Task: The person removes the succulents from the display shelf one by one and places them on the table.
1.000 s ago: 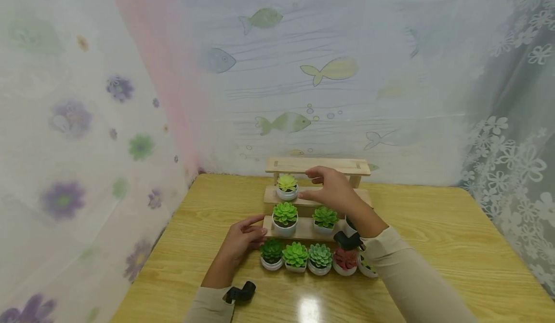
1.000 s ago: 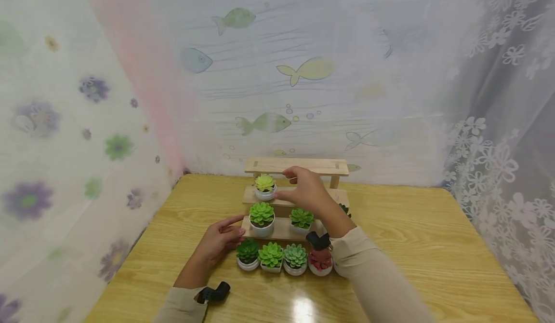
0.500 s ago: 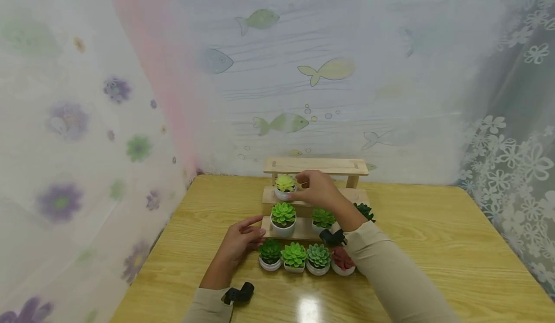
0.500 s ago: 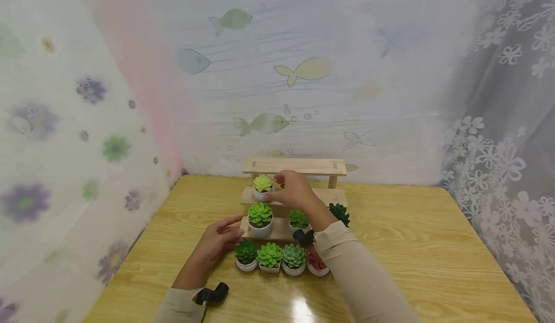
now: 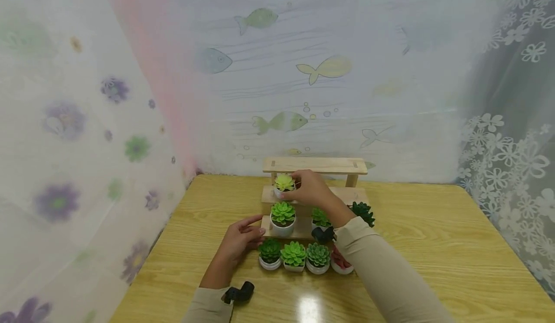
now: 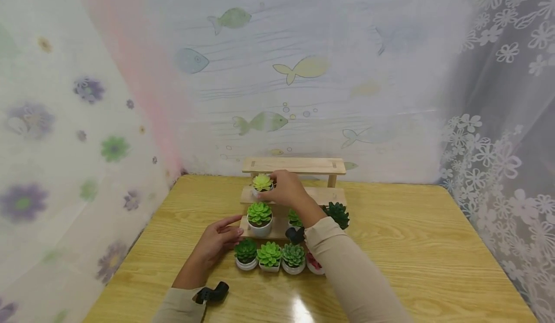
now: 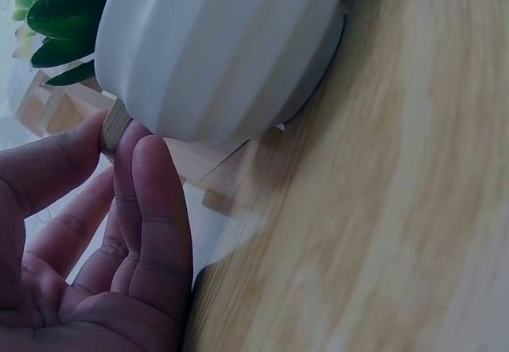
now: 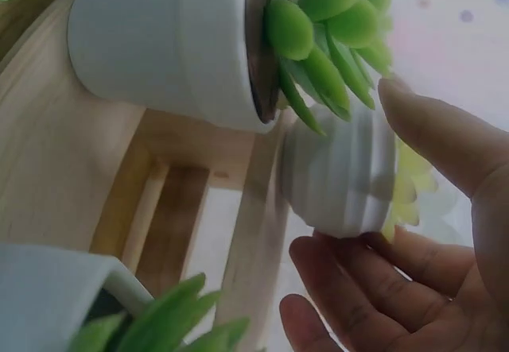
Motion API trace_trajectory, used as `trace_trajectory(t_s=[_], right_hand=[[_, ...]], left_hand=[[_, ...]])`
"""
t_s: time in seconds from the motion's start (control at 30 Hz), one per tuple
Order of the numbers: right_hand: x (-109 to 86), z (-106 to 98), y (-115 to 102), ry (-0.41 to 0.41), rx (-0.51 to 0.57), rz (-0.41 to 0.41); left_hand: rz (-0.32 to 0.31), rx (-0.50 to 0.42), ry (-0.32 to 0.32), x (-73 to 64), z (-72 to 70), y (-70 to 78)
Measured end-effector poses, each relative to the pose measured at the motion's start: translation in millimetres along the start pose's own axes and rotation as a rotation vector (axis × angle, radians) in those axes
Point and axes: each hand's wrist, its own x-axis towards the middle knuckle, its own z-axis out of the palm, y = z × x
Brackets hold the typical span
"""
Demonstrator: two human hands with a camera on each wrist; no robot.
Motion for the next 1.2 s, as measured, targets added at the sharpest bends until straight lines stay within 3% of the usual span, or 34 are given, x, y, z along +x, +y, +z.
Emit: trace_trajectory(t_s=[0.2, 0.7, 1.2], right_hand=[[1.5, 3.0, -0.6, 0.004, -0.031, 0.015], [7.5, 3.1, 0.4, 0.067, -0.03, 0.049], [-45.8, -18.9, -5.7, 0.147, 0.162, -0.028]], left_hand=[[0.014, -0.004, -0.017, 0.1, -1.6, -0.8], [0.022, -0.015, -0.045, 16.3, -9.7, 0.0], [0.017, -0.015, 0.004, -9.1, 4.5, -0.7]])
